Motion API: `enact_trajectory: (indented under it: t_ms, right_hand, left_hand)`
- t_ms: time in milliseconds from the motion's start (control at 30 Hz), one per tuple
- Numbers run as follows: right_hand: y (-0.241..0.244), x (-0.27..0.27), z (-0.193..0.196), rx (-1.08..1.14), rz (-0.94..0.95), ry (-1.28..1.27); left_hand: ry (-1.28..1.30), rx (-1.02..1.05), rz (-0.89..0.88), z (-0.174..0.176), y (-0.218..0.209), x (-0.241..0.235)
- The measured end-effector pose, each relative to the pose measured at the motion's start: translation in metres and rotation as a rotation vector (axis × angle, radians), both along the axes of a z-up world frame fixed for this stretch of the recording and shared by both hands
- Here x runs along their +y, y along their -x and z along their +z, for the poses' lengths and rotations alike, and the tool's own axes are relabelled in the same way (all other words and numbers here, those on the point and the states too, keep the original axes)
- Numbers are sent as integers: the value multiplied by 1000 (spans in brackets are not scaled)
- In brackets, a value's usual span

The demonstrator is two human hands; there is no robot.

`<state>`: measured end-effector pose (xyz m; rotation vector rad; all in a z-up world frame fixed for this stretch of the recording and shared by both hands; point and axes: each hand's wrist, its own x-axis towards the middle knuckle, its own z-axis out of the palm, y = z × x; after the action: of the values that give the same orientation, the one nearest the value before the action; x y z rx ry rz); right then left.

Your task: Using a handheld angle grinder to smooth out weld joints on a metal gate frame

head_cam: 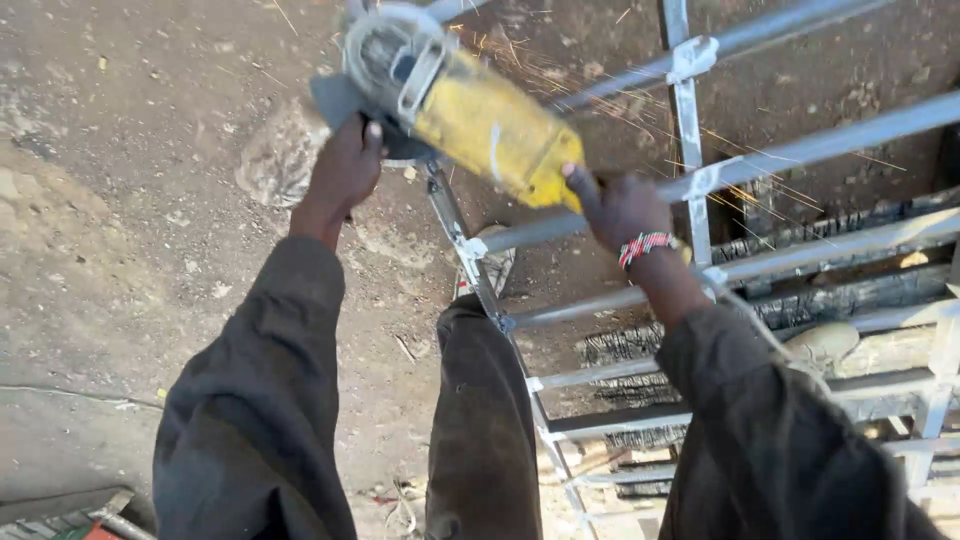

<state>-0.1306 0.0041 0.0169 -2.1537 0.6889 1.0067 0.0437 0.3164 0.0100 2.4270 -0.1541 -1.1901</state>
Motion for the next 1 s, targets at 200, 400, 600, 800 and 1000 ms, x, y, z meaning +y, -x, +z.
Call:
enact_trajectory:
  t_ms: [200,400,600,800,1000]
  right_hand:
    - [48,44,9,-178,-78,-73]
    - [53,59,-33,-61,-112,51]
    - [67,86,12,13,-227,16]
    - [74,113,-20,41,-369,29]
    - [69,108,0,16,-360,44]
  left_hand:
    - [-7,70,9,8,36,55]
    - [-138,-98,-207,4,5,34]
    - [-156,23,-318,-14,2,65]
    - [-110,-61,-405,-6,-22,53]
    - [-154,65,-373,7,-23,46]
